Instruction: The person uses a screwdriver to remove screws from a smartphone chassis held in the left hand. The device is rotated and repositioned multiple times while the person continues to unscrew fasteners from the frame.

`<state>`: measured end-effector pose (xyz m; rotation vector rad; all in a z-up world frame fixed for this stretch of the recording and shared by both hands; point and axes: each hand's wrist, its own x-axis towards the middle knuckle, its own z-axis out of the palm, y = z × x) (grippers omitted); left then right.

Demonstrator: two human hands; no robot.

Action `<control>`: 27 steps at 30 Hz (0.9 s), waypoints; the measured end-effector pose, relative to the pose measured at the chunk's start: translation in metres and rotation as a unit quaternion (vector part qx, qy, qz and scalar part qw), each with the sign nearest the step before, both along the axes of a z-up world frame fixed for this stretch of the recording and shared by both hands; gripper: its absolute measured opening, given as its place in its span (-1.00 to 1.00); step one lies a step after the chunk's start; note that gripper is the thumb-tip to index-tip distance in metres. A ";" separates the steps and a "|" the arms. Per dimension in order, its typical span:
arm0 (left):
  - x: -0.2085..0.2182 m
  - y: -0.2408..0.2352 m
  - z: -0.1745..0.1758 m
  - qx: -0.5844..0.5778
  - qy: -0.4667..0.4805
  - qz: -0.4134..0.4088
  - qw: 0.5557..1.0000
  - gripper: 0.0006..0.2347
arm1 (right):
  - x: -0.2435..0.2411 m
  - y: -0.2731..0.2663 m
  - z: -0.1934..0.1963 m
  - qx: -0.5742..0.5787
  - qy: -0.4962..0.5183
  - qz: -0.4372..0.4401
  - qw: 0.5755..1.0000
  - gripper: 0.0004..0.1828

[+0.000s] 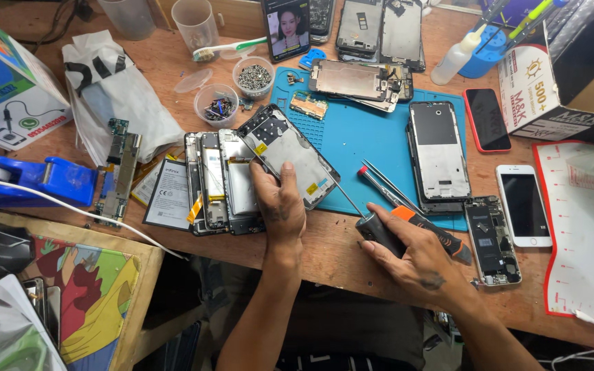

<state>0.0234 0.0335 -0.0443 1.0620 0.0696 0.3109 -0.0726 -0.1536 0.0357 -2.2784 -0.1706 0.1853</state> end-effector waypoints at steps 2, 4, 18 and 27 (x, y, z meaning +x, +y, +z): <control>0.002 0.000 0.000 -0.010 0.002 -0.002 1.000 -0.73 | 0.004 0.003 0.003 -0.036 0.071 -0.038 0.996 -0.23; 0.001 0.001 0.000 0.008 0.018 0.003 1.000 -0.74 | 0.008 0.005 0.005 -0.051 0.109 -0.058 0.991 -0.19; -0.004 0.002 0.000 -0.005 -0.017 -0.008 1.000 -0.73 | 0.014 0.002 -0.005 -0.049 0.051 -0.032 0.997 -0.22; -0.007 0.001 0.003 0.020 -0.001 -0.011 1.000 -0.72 | 0.015 0.002 0.000 -0.062 0.046 -0.031 0.997 -0.21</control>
